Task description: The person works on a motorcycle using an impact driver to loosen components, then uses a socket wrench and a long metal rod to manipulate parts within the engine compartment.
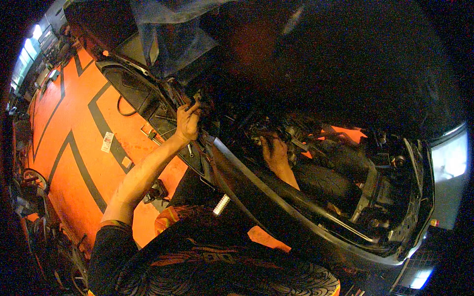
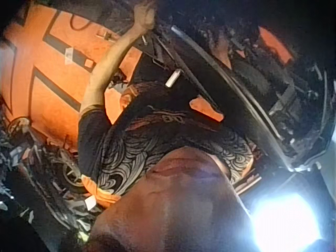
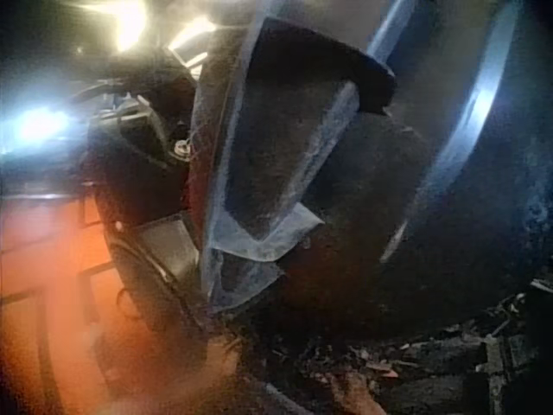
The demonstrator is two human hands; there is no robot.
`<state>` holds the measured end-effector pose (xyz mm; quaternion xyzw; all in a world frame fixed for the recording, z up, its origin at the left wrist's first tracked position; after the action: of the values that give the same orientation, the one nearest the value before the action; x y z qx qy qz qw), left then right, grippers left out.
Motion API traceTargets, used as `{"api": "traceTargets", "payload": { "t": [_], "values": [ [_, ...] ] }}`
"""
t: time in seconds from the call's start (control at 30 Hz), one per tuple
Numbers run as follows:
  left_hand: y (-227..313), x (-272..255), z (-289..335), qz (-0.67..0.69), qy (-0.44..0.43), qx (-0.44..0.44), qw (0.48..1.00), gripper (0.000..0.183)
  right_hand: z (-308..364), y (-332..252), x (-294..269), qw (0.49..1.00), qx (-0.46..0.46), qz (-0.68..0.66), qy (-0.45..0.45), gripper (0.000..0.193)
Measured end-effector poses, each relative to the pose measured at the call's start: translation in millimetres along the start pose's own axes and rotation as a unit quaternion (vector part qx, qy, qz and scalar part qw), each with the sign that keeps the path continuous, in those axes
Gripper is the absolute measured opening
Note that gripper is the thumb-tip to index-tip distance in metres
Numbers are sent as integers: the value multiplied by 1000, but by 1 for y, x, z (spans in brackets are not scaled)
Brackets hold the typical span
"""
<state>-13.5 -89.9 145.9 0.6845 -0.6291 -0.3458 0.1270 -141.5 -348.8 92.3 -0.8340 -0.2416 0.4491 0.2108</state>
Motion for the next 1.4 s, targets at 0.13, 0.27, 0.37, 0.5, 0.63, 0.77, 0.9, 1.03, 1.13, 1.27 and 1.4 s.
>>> {"api": "traceTargets", "payload": {
  "t": [0.13, 0.27, 0.37, 0.5, 0.63, 0.77, 0.9, 1.03, 1.13, 1.27, 1.4],
  "values": [
    [5, 8, -4, -3, -17, -3, 1000, 12, -17, -11, -5, 995, 10, 72, -66, 23],
    [4, -4, -2, 8, 6, 4, 1000, 11, -46, -41, 8, 983, -15, 127, -133, 29],
    [3, 0, -2, -6, 1, 2, 1000, 14, -48, -38, 6, 988, -32, 117, -96, 30],
    [-4, 2, 1, -66, -18, 65, 996, 18, -56, -46, 3, 989, -15, 120, -83, 33],
    [6, 1, -3, -55, 6, 58, 997, 18, -59, -39, 5, 993, -26, 75, -84, 32],
    [4, 3, -4, -49, 2, 93, 994, 16, -65, -44, 0, 988, -71, 79, -108, 24],
    [-4, 2, -1, -65, -18, 63, 996, 15, -64, -49, 0, 989, -72, 23, -125, 21],
    [-3, -3, 1, -59, -6, 74, 996, 16, -38, -30, 5, 988, -36, 82, -124, 17],
    [1, 3, -1, -30, -5, 37, 999, 16, -1, -5, 6, 998, 9, -41, -44, 11],
    [-4, 0, -2, -44, -26, 52, 997, 15, 15, -10, 9, 993, -94, -50, 48, 15],
    [0, 0, 0, -55, 3, 42, 998, 15, 13, -12, 7, 987, -90, -111, 76, 14]
  ]
}}
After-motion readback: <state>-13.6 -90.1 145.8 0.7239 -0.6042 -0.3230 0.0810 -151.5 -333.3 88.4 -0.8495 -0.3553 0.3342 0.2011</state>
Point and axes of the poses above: each hand's wrist, its own z-axis away from the middle knuckle, its own x-axis out of the palm, y = z × x, the point moved 2 cm from there along -z, towards the middle knuckle, and after that the axes turned 2 degrees about z, right-handed, at the moved point
